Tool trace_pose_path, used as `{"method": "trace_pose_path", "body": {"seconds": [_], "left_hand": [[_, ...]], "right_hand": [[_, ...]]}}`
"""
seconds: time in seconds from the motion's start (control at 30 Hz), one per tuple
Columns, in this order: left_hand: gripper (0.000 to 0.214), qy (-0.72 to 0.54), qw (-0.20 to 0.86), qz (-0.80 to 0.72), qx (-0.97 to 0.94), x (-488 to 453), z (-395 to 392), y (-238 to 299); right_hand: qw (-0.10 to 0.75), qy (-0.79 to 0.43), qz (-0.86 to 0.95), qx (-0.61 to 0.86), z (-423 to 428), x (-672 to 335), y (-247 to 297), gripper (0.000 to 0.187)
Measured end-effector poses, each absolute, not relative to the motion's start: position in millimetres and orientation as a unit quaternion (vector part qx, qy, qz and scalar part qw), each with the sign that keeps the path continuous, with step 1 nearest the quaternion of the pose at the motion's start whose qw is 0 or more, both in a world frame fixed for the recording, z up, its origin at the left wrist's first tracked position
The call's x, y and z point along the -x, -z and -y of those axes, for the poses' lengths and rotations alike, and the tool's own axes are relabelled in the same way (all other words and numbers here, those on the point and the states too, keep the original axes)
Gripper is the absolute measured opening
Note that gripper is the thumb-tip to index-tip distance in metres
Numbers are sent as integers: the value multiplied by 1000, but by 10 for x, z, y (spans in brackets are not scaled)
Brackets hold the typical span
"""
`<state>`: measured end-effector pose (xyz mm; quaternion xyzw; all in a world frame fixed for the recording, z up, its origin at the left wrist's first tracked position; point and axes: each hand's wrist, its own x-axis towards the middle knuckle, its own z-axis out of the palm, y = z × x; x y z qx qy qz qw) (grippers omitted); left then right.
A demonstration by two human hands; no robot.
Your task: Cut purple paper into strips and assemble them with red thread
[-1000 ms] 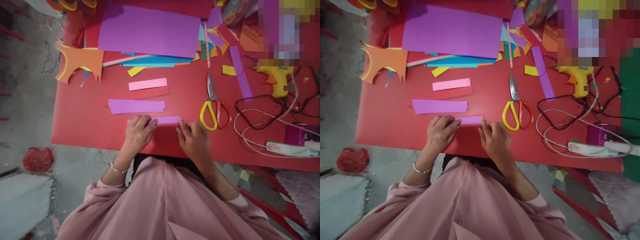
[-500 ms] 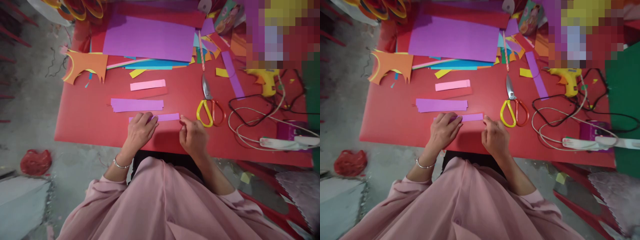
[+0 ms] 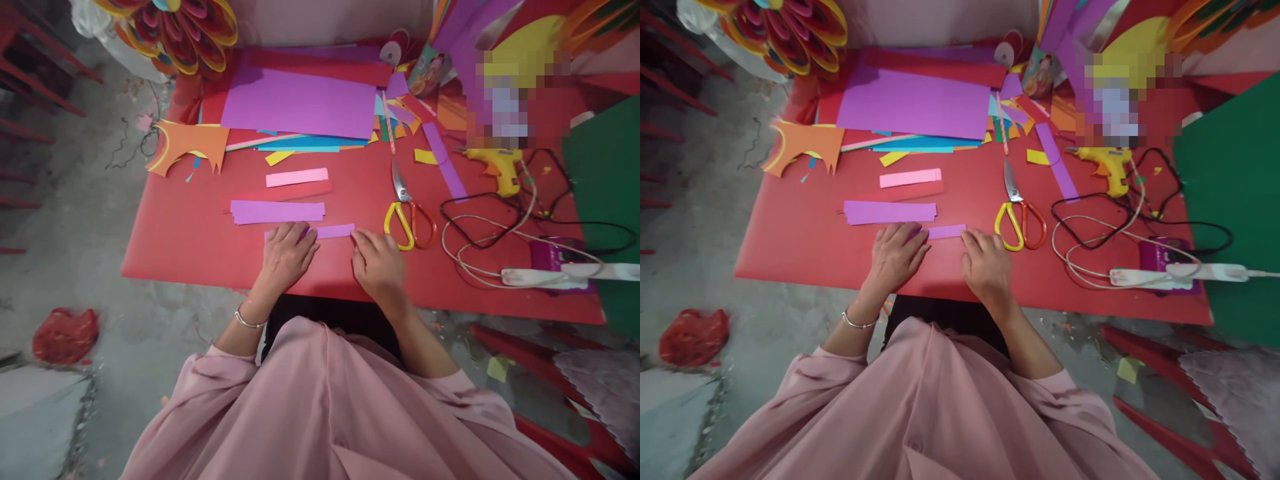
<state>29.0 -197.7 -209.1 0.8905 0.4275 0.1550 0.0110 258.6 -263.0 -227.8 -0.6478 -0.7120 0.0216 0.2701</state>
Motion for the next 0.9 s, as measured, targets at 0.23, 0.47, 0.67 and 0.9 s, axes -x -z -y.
{"method": "trace_pose_path", "body": {"seconds": [0.23, 0.47, 0.67, 0.9], "left_hand": [[32, -202, 49, -443, -872, -160, 1971, 2137], [36, -204, 14, -515, -832, 110, 2207, 2155], [44, -178, 18, -516, -838, 119, 2285, 2143], [43, -184, 29, -513, -838, 125, 2273, 2146]], "right_hand": [[239, 22, 723, 648, 2643, -2557, 2298, 40], [228, 37, 734, 639, 2652, -2576, 2307, 40], [232, 68, 735, 633, 2656, -2542, 2252, 40], [244, 11, 781, 575, 2653, -2277, 2225, 47]]}}
